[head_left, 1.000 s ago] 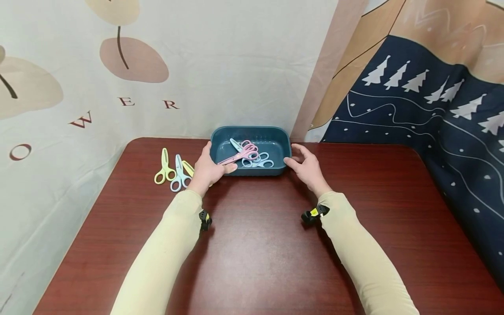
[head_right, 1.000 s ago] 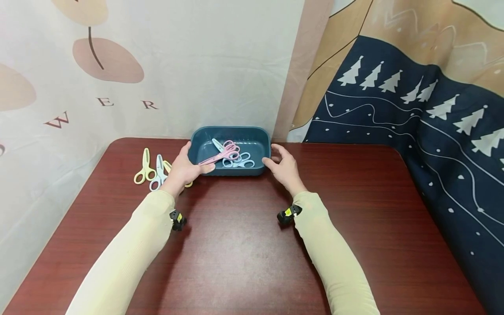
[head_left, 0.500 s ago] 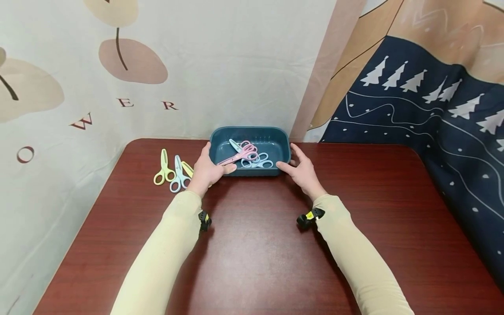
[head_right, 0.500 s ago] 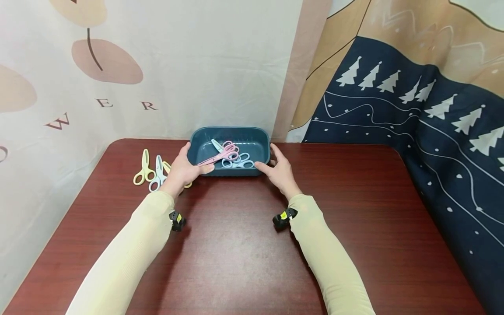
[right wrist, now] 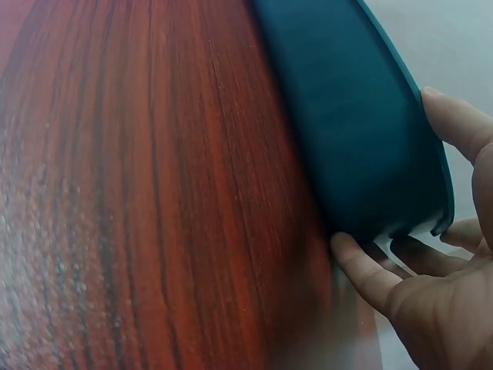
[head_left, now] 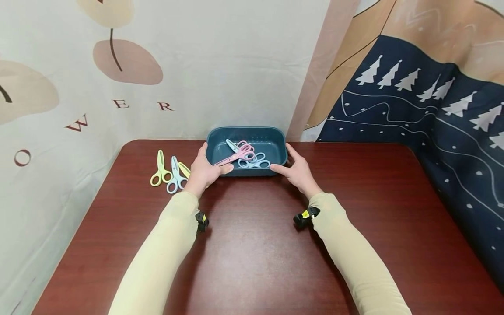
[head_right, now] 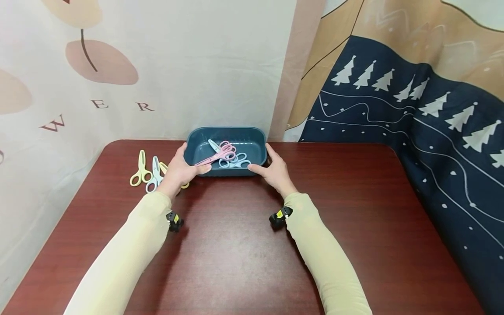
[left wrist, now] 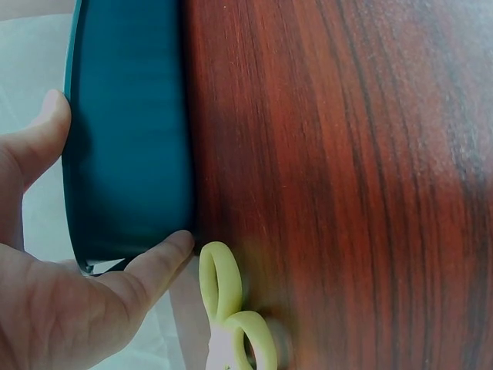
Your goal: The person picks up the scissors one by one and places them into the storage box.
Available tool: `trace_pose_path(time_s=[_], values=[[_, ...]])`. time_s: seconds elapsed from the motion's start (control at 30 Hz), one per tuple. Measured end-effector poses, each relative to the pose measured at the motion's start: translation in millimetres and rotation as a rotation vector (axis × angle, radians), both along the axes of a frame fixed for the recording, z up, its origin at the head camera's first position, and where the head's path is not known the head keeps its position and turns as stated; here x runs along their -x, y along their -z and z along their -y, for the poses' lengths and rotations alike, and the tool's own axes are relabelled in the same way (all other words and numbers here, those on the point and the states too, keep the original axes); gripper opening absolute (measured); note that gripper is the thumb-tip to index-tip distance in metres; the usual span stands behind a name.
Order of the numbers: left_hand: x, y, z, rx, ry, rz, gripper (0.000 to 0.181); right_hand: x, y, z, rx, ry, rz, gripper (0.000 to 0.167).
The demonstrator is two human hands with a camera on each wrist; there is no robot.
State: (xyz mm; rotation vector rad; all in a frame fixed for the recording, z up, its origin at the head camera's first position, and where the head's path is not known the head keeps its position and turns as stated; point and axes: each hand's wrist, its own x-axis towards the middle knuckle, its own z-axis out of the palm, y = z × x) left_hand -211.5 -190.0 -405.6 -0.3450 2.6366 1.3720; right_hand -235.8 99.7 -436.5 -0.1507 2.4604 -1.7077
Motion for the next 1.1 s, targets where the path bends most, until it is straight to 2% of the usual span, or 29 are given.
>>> trace_pose_path(time_s=[0.3,0.5,0.77,1.1], values=[[-1.2,0.1,1.0,0.004,0.014,-0.002,0.116,2.4,-4.9,3.6,-0.053,-0.014,0.021,0.1],[-1.3,0.2,0.7,0.011,0.016,-0.004,0.116,1.0,-8.9,8.1,-0.126,0.004,0.029,0.105],[-2.0,-1.1,1.9,0.011,0.011,-0.009,0.116,1.3,-8.6,11.9,-0.168,0.014,0.008,0.103],[-0.2,0.8,1.9,0.015,0.027,-0.015,0.117,1.1,-10.4,11.4,-0.21,0.016,0.025,0.105]])
